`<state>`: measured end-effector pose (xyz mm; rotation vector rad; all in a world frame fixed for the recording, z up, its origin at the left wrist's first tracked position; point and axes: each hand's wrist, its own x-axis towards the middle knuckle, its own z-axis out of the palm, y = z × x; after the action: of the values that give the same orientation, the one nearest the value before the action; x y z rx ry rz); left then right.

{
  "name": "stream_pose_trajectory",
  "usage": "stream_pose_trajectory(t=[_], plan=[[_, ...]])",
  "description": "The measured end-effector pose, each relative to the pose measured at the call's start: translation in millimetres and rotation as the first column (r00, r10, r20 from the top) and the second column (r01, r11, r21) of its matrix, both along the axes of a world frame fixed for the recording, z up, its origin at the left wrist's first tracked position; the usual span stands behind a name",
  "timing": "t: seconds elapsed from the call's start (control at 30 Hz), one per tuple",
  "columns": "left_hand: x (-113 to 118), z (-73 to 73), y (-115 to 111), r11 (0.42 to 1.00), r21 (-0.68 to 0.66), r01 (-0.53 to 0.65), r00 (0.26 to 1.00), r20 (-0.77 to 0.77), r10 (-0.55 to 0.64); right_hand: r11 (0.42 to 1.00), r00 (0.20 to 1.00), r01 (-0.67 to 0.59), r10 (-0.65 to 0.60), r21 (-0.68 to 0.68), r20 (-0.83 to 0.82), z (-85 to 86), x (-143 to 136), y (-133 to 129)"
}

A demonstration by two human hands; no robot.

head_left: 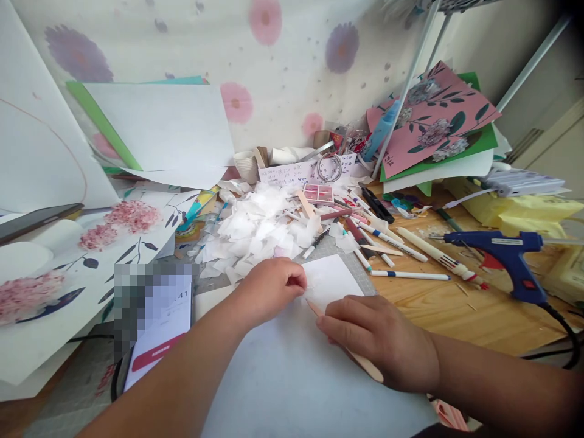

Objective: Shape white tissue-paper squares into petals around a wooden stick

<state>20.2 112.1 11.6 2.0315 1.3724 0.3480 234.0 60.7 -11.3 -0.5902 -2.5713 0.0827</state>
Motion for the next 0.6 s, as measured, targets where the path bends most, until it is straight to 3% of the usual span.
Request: stream_pose_trajectory(t=[0.3, 0.6], plan=[[5, 0.2, -2, 0.999, 0.044, -0.012, 0.999, -0.049, 0.014, 0.985, 0.969, 0.081, -0.113, 0.152, 0.218, 3.0, -15, -6], [5, 1.9, -3, 0.995, 0.098, -0.014, 0.996, -0.082, 0.023, 0.969, 0.952, 0.099, -0.159, 0.227, 0.262, 2.7, -29, -14]])
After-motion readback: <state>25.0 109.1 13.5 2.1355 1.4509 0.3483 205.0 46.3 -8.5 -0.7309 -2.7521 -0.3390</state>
